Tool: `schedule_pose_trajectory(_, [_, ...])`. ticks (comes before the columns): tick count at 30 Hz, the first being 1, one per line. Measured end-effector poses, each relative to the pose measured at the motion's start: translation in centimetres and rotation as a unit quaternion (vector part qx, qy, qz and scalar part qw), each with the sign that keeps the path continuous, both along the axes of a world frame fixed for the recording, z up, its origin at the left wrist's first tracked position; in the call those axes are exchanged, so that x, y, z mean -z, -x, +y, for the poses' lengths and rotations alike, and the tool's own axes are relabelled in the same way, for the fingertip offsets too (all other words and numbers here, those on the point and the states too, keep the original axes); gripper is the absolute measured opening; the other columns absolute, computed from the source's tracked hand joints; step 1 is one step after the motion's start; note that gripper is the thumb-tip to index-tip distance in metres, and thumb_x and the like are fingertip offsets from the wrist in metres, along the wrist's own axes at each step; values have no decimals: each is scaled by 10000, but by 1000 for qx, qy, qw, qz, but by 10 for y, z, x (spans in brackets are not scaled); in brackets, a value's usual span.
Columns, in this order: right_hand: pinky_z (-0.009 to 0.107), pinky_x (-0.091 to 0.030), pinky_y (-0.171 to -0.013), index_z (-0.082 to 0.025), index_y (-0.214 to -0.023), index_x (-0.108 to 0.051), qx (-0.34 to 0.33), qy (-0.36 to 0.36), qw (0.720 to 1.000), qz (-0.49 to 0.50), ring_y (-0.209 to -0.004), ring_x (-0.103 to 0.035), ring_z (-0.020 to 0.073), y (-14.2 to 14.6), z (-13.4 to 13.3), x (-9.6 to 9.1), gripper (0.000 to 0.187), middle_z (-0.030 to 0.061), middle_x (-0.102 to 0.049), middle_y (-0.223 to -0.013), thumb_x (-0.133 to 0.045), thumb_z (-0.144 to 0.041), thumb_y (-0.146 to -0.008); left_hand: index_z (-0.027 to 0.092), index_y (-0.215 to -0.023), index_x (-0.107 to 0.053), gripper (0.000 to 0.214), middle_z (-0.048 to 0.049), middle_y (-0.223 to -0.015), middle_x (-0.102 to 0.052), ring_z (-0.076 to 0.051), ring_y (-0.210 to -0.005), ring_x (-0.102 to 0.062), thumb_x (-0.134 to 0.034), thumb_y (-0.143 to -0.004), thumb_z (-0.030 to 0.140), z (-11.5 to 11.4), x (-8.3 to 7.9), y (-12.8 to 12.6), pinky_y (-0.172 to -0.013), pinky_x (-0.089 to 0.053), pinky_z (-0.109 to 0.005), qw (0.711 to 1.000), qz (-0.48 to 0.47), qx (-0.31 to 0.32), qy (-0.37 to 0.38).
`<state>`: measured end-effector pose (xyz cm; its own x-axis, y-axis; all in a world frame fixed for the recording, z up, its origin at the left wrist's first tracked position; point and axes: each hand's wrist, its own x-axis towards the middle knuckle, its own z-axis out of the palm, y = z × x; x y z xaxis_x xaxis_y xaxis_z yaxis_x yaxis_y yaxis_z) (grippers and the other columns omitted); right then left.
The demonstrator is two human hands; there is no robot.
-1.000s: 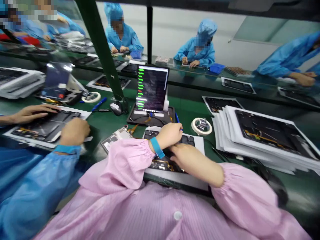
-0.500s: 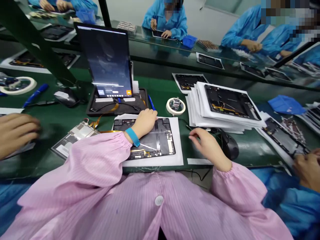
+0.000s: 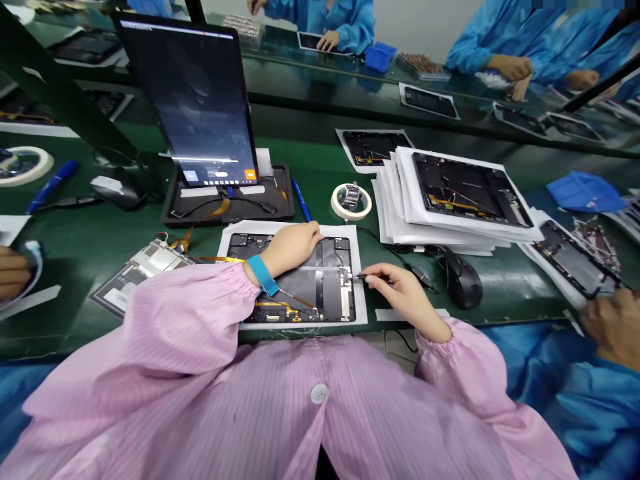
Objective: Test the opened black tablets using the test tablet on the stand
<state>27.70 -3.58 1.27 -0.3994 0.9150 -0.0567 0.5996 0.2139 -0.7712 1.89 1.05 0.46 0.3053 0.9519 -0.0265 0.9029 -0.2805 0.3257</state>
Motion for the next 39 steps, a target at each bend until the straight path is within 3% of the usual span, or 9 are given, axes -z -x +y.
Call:
schedule_pose_trajectory(5, [331,-463,-755,-220,-935,-676,4,-86,996,-27,-837,-590,193,5,0,9,157,43,-666,-867,-557,-315,-897,158,-1018,-602,306,-90,-931,-694,-238,-822,-639,-363,-985,345,0,-1,1,-680,-411,-311,1000,1,-2,3])
schedule_pose_trajectory(13, [358,-467,-791,-212,-935,-663,-20,-89,995,-47,-868,-590,204,5,1,11,140,49,-669,-894,-548,-284,-904,167,-989,-599,295,-80,-912,-695,-236,-815,-641,-367,-982,351,1,0,2,-678,-412,-308,1000,-7,-5,-2])
schedule_pose_trajectory(19, [341,-476,-789,-209,-942,-651,-1,-85,996,-41,-872,-612,196,11,2,14,131,39,-673,-916,-548,-280,-906,172,-988,-600,290,-74,-914,-698,-232,-820,-646,-369,-981,346,2,2,3,-687,-420,-305,1000,-24,-6,-2])
schedule_pose_trajectory(22, [341,-486,-797,-206,-961,-634,-31,-102,993,-54,-883,-620,195,12,1,14,144,42,-671,-931,-521,-288,-926,170,-1000,-605,294,-79,-934,-702,-236,-841,-652,-376,-980,352,2,2,3,-702,-434,-308,999,-31,-12,-4])
schedule_pose_trajectory(25, [371,-492,-828,-203,-1026,-613,-70,-165,978,-107,-917,-619,216,11,-3,13,181,68,-664,-985,-482,-301,-946,170,-995,-613,297,-80,-956,-707,-236,-868,-657,-386,-979,361,1,0,2,-723,-452,-313,999,-44,-12,-7])
schedule_pose_trajectory(31, [418,-492,-747,-191,-1042,-590,-98,-325,917,-210,-819,-620,258,14,-2,23,227,102,-654,-934,-398,-277,-956,184,-998,-619,306,-68,-958,-713,-238,-878,-664,-386,-977,380,7,2,4,-741,-479,-325,998,-61,-1,-9])
schedule_pose_trajectory(39, [369,-471,-648,-182,-950,-563,-123,-313,914,-226,-707,-609,235,18,3,25,230,83,-621,-816,-343,-247,-957,188,-996,-619,298,-63,-954,-710,-237,-882,-663,-394,-974,382,6,0,5,-761,-480,-328,997,-70,-8,0])
